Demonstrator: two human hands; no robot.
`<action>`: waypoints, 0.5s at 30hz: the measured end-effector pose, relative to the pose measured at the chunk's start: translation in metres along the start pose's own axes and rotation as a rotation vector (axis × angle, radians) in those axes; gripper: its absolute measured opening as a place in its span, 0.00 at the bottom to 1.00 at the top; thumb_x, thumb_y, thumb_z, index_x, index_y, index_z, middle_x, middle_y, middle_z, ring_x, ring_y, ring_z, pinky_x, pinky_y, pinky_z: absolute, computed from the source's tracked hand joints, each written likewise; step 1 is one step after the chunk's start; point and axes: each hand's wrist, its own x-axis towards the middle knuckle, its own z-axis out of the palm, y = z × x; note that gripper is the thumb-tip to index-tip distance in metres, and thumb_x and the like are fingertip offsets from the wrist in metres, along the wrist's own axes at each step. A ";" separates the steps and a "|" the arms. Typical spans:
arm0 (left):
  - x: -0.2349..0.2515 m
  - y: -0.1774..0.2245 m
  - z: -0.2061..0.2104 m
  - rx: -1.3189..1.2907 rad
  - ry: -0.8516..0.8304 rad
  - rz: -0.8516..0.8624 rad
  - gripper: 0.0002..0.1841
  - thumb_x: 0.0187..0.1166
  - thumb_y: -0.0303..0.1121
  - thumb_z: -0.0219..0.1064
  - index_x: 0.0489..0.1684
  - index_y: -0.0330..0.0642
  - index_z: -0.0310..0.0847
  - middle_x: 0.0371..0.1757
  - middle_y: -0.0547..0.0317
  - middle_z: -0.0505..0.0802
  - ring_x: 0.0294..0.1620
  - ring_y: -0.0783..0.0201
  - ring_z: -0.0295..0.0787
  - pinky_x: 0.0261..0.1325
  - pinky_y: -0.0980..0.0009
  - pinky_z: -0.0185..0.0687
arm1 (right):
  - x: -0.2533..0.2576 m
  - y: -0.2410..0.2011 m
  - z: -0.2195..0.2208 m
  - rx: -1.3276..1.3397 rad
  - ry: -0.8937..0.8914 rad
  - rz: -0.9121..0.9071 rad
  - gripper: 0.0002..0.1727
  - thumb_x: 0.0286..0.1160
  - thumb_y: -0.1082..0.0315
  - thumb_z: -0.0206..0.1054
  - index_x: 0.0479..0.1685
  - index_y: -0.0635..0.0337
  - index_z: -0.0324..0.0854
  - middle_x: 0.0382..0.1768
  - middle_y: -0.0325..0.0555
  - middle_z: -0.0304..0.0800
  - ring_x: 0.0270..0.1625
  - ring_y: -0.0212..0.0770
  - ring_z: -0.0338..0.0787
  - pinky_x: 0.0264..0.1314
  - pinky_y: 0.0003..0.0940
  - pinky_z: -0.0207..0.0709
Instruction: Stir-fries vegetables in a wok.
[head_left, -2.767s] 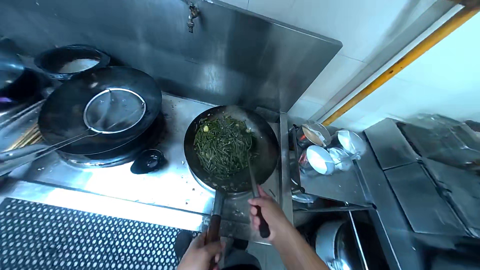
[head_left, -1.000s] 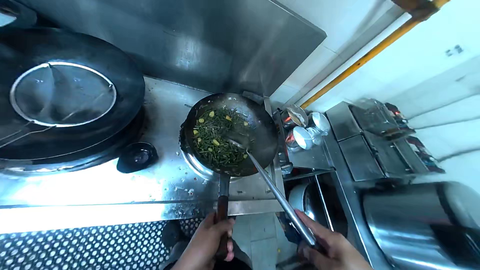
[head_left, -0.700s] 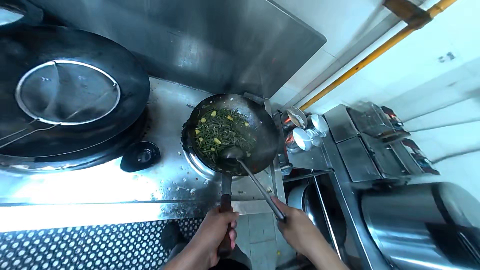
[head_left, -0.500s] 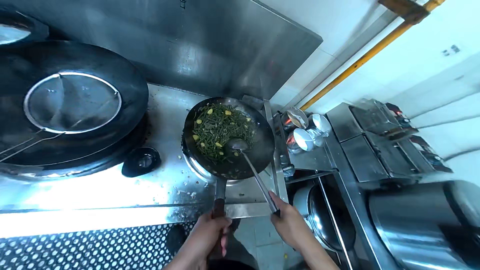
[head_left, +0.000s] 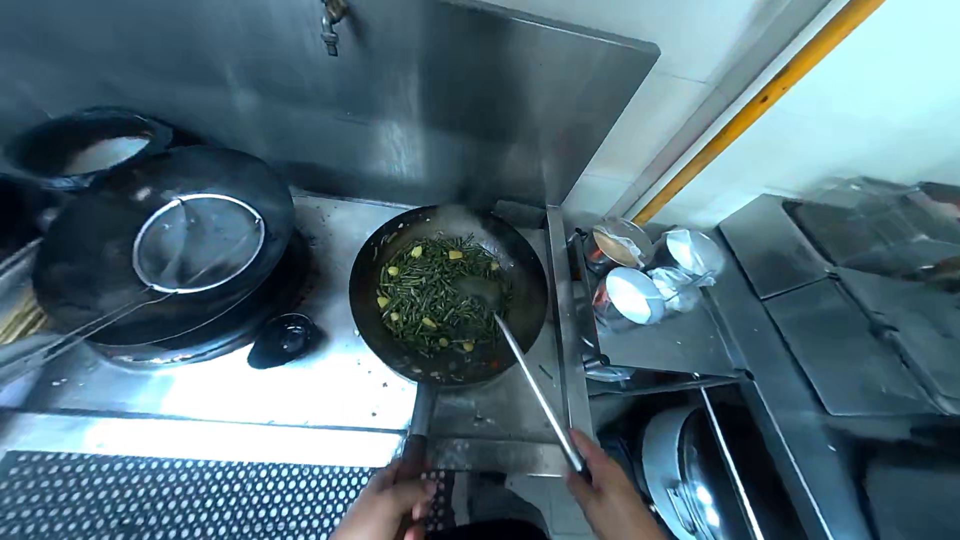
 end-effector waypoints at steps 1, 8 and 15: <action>0.001 -0.002 0.002 0.009 0.008 0.001 0.21 0.81 0.27 0.63 0.72 0.41 0.68 0.26 0.61 0.79 0.15 0.67 0.76 0.16 0.70 0.80 | 0.016 -0.006 -0.015 -0.038 -0.009 -0.018 0.40 0.79 0.65 0.65 0.94 0.46 0.58 0.48 0.54 0.91 0.37 0.48 0.89 0.46 0.53 0.86; -0.004 -0.004 0.016 -0.032 0.060 0.048 0.17 0.82 0.30 0.62 0.68 0.41 0.71 0.25 0.62 0.80 0.14 0.70 0.75 0.15 0.74 0.77 | 0.144 -0.101 -0.066 -0.267 -0.044 -0.171 0.41 0.85 0.63 0.59 0.98 0.31 0.46 0.65 0.56 0.88 0.59 0.55 0.91 0.65 0.57 0.82; 0.000 -0.003 0.011 -0.014 0.045 0.028 0.19 0.82 0.31 0.63 0.70 0.42 0.72 0.26 0.61 0.81 0.15 0.68 0.77 0.16 0.72 0.79 | 0.152 -0.150 0.013 -0.203 -0.204 -0.228 0.45 0.81 0.66 0.60 0.97 0.27 0.44 0.69 0.53 0.86 0.58 0.51 0.91 0.61 0.56 0.84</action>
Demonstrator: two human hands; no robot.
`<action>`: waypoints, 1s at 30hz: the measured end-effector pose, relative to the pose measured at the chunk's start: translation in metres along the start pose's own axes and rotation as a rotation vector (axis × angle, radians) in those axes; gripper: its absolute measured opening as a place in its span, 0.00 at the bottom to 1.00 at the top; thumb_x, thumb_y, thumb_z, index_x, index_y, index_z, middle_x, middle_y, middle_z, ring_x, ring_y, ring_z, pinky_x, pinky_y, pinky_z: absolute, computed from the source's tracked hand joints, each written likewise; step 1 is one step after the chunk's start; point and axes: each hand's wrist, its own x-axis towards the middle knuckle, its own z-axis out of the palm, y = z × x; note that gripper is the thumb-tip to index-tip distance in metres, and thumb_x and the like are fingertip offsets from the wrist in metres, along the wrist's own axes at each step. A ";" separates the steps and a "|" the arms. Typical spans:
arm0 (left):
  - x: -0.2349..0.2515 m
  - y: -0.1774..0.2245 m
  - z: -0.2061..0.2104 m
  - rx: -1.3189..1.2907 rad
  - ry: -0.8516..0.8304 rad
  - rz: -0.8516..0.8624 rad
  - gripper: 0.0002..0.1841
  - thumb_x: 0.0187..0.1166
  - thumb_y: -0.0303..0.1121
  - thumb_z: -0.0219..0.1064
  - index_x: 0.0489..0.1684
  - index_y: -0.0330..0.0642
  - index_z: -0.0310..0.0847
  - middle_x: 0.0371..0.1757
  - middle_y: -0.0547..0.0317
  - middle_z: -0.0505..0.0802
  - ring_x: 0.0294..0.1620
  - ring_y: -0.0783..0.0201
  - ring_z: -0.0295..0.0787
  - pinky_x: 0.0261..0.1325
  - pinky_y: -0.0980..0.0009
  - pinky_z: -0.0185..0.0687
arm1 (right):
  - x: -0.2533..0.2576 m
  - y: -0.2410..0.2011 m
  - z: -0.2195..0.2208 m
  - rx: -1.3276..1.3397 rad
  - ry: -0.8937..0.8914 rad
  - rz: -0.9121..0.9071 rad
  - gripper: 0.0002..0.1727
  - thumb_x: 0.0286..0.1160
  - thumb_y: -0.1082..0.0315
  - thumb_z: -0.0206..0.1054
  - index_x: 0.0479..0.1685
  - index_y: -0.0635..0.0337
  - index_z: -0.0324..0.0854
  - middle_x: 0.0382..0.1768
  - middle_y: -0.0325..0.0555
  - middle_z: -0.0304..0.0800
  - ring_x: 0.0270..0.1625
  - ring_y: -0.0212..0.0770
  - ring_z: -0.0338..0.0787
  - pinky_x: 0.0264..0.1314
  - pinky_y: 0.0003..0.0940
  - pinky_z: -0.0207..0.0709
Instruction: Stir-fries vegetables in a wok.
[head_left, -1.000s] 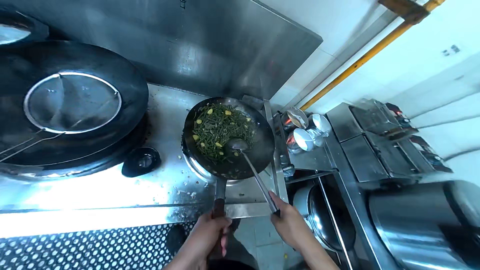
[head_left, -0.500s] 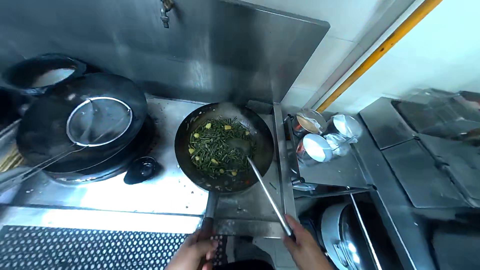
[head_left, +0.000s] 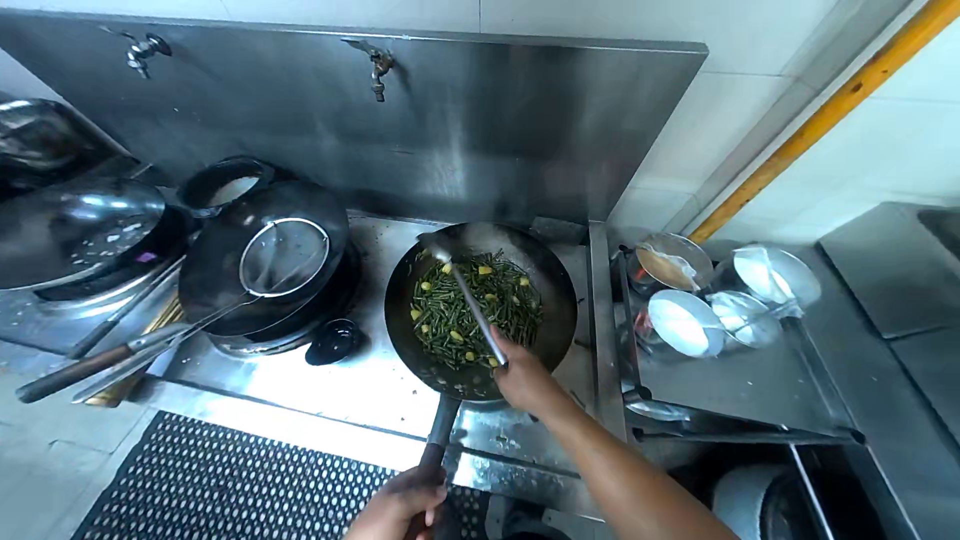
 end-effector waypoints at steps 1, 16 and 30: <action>0.001 0.000 -0.002 0.005 -0.009 -0.008 0.19 0.82 0.31 0.63 0.70 0.42 0.72 0.26 0.60 0.81 0.16 0.68 0.78 0.17 0.72 0.79 | -0.013 -0.003 0.003 -0.093 -0.033 -0.003 0.45 0.80 0.65 0.59 0.97 0.24 0.44 0.68 0.52 0.87 0.62 0.53 0.91 0.65 0.59 0.83; -0.005 0.022 -0.041 0.040 -0.053 0.003 0.11 0.84 0.33 0.65 0.58 0.39 0.75 0.25 0.56 0.83 0.14 0.65 0.79 0.16 0.69 0.81 | -0.058 0.025 -0.038 -0.134 0.270 0.189 0.41 0.81 0.66 0.62 0.95 0.32 0.55 0.63 0.54 0.89 0.54 0.51 0.91 0.61 0.57 0.83; -0.021 0.013 -0.018 -0.063 -0.011 0.028 0.11 0.86 0.32 0.63 0.59 0.38 0.74 0.25 0.55 0.83 0.14 0.65 0.78 0.15 0.70 0.80 | -0.192 0.037 -0.041 -0.377 0.036 0.229 0.42 0.80 0.60 0.63 0.92 0.13 0.52 0.47 0.51 0.93 0.44 0.54 0.92 0.53 0.61 0.83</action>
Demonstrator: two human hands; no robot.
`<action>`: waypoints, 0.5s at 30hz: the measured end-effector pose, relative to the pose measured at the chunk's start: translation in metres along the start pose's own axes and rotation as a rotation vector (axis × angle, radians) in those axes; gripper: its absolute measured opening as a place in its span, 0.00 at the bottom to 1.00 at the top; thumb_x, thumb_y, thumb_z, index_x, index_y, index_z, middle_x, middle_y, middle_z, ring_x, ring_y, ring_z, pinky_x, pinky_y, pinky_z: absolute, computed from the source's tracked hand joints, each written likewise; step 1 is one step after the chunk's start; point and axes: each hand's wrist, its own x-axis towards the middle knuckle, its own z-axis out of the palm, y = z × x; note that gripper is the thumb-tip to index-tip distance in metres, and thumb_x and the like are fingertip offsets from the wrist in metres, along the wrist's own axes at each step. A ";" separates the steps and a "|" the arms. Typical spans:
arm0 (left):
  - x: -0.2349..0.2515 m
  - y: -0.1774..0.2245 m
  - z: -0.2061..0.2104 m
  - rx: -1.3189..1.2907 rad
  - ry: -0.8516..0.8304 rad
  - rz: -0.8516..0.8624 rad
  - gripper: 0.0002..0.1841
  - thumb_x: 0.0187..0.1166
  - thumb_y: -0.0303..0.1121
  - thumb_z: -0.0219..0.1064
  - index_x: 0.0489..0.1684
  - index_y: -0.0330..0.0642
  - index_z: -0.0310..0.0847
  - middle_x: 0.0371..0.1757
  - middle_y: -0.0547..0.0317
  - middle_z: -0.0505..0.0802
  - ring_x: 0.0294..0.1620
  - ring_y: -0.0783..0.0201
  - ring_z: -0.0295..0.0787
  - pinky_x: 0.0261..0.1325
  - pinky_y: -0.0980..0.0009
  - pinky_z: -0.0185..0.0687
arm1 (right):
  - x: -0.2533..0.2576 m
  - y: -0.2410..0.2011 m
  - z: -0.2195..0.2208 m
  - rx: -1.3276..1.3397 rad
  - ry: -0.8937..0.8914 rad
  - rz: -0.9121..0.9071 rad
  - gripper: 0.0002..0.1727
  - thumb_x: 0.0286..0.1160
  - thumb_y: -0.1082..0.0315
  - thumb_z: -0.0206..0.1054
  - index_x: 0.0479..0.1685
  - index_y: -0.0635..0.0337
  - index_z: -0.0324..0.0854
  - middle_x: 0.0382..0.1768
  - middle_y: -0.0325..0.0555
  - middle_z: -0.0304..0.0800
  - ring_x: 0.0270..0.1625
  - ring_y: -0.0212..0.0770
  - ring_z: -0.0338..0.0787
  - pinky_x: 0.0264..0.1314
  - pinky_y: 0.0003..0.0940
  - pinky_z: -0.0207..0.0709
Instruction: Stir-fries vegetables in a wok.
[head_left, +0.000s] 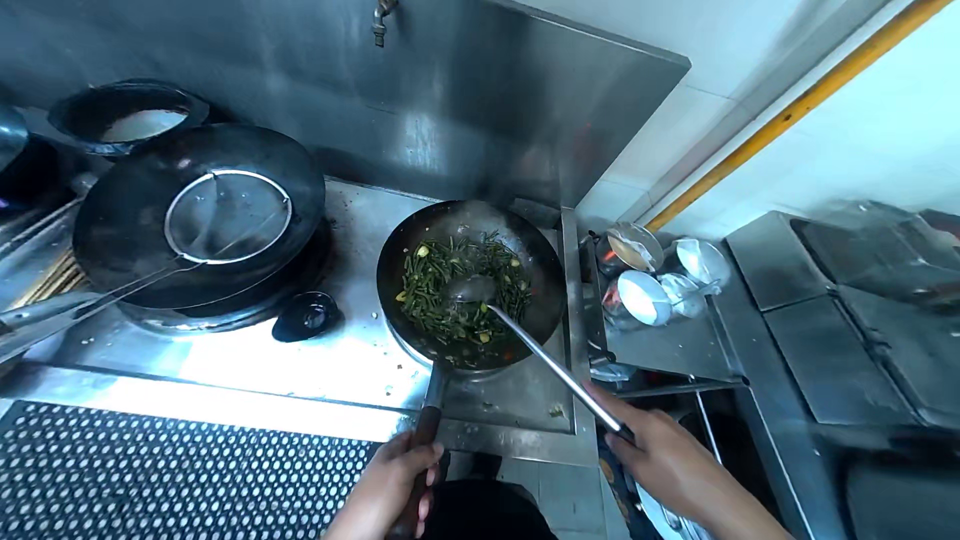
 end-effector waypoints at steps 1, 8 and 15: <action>-0.005 0.001 0.008 0.003 -0.005 0.002 0.11 0.86 0.32 0.62 0.59 0.38 0.73 0.25 0.55 0.83 0.14 0.65 0.78 0.14 0.70 0.80 | -0.009 0.011 -0.001 0.015 0.035 -0.009 0.42 0.80 0.60 0.63 0.92 0.13 0.54 0.44 0.51 0.94 0.41 0.54 0.92 0.50 0.61 0.83; 0.008 -0.006 0.014 0.004 0.045 -0.013 0.15 0.87 0.33 0.62 0.66 0.39 0.72 0.25 0.57 0.81 0.13 0.66 0.76 0.13 0.71 0.79 | -0.043 0.064 -0.024 0.156 -0.002 -0.074 0.41 0.80 0.60 0.64 0.93 0.19 0.55 0.37 0.49 0.92 0.31 0.47 0.87 0.40 0.55 0.83; 0.009 -0.007 0.021 0.035 0.025 -0.035 0.19 0.86 0.30 0.61 0.73 0.39 0.67 0.24 0.57 0.80 0.13 0.65 0.77 0.14 0.71 0.80 | 0.043 0.023 0.026 -0.041 -0.046 0.043 0.40 0.80 0.62 0.61 0.92 0.17 0.56 0.54 0.54 0.93 0.56 0.60 0.92 0.58 0.65 0.82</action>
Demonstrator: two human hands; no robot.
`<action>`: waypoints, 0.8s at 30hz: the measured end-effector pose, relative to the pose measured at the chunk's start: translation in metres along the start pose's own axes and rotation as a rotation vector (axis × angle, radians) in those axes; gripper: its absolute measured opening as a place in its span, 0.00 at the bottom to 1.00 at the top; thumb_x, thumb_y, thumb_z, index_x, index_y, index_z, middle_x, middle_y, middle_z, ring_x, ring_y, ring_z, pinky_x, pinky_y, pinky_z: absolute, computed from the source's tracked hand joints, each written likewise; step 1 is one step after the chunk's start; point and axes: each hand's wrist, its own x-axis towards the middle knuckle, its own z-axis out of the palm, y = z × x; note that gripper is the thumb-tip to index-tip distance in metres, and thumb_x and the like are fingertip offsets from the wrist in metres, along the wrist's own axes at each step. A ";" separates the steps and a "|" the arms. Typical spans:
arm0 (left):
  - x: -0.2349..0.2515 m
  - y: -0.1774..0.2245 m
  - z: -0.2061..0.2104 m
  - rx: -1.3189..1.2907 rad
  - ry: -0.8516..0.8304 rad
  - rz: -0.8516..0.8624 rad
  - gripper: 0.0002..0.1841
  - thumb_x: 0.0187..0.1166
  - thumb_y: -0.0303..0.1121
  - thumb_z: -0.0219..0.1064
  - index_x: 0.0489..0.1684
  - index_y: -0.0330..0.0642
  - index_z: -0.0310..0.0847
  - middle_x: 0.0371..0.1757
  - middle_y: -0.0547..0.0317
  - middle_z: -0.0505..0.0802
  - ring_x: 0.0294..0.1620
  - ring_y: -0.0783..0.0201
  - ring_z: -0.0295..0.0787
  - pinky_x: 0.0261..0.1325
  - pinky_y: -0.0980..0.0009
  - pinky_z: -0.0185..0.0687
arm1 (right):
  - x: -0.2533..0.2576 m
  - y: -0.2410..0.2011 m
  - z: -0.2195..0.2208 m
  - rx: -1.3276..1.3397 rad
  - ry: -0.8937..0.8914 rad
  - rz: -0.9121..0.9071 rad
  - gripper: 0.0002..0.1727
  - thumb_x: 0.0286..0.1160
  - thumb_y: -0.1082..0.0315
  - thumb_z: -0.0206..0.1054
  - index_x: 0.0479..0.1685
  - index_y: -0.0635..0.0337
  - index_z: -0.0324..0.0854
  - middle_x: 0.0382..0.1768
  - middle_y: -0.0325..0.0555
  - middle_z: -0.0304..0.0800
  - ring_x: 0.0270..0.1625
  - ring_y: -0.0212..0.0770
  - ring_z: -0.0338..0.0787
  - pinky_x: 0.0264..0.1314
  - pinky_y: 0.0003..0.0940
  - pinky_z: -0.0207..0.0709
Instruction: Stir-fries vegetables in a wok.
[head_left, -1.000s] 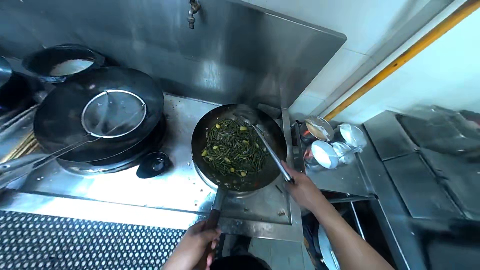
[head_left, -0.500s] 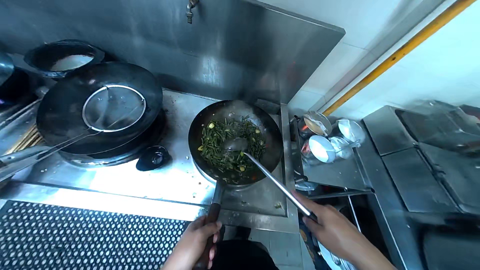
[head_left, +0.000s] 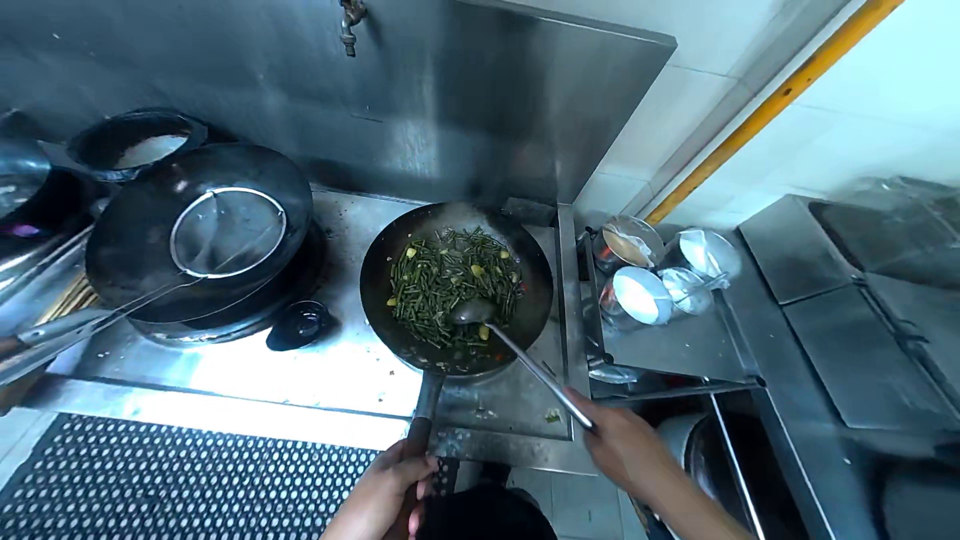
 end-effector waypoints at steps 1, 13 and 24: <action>0.000 0.001 0.001 0.002 0.007 -0.001 0.19 0.86 0.30 0.62 0.72 0.39 0.68 0.24 0.57 0.80 0.13 0.66 0.77 0.14 0.71 0.80 | 0.017 -0.013 0.006 -0.014 0.030 0.015 0.40 0.81 0.61 0.60 0.93 0.17 0.55 0.52 0.54 0.94 0.54 0.59 0.93 0.57 0.64 0.83; 0.011 0.001 -0.028 -0.003 -0.090 0.005 0.14 0.86 0.32 0.63 0.65 0.39 0.72 0.28 0.54 0.84 0.15 0.64 0.79 0.16 0.68 0.82 | 0.011 -0.024 -0.022 0.411 0.270 0.061 0.40 0.80 0.62 0.62 0.94 0.29 0.57 0.41 0.49 0.88 0.26 0.43 0.84 0.30 0.46 0.82; 0.019 0.007 -0.048 0.152 -0.263 0.015 0.21 0.85 0.39 0.67 0.69 0.38 0.68 0.39 0.48 0.90 0.29 0.55 0.91 0.34 0.58 0.92 | 0.002 -0.122 0.022 1.321 -0.091 0.078 0.45 0.79 0.72 0.60 0.98 0.43 0.44 0.22 0.39 0.71 0.13 0.33 0.71 0.12 0.28 0.70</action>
